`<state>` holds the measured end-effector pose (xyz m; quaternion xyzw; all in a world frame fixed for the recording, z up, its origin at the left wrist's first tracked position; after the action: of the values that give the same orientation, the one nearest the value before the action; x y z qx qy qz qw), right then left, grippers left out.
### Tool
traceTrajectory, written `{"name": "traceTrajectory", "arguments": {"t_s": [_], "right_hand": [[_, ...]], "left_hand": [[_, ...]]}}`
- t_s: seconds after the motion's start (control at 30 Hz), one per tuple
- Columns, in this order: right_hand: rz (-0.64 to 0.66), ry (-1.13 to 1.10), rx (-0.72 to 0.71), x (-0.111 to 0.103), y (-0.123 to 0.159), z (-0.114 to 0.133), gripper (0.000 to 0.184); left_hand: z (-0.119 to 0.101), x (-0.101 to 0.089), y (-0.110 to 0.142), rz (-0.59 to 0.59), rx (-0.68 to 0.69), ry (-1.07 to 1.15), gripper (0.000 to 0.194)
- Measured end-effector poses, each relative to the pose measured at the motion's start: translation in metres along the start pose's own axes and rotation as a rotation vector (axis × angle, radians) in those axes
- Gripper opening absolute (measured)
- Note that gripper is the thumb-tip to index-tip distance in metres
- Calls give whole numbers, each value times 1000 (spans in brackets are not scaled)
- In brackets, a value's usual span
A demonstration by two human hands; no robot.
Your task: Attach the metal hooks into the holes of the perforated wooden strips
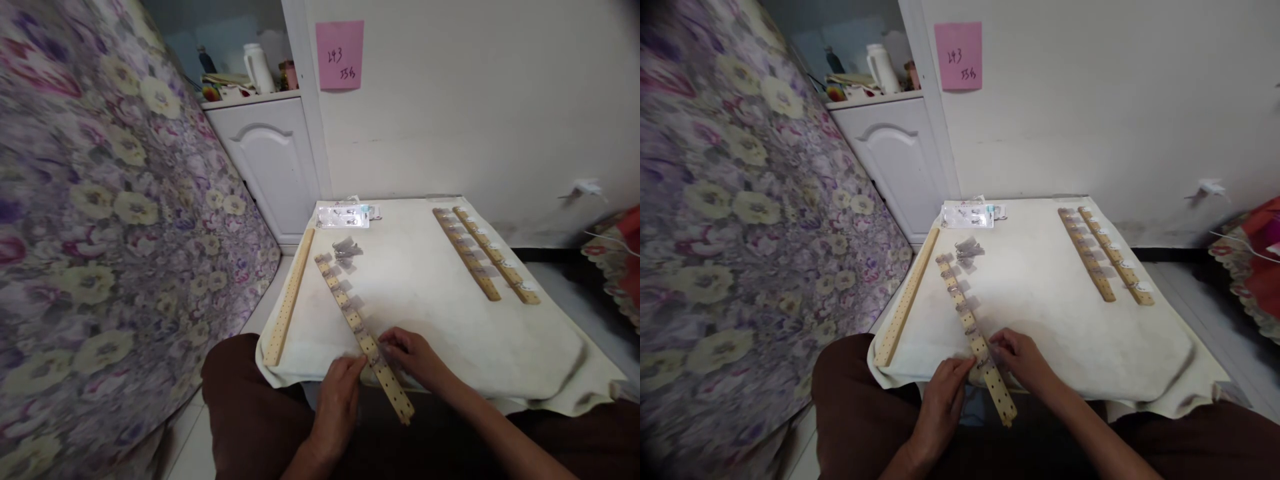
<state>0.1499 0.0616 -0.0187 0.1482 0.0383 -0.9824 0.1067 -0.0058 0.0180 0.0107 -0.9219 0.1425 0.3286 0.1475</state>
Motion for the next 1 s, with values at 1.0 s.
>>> {"name": "traceTrajectory", "arguments": {"t_s": [1.0], "right_hand": [[-19, 170, -39, -2, -1, 12, 10]], "left_hand": [[-8, 5, -5, 17, 132, -310, 40]]}}
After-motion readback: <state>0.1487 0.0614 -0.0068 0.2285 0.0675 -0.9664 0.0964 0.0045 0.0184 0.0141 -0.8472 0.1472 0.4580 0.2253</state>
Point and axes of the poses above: each hand's wrist, its own y-axis away from the middle knuckle, its own x-axis out of the palm, z = x × y, the point moved 9 cm from there along -y, towards the middle knuckle, and after that the axes turned 8 degrees about -x, right-handed, at the moved point
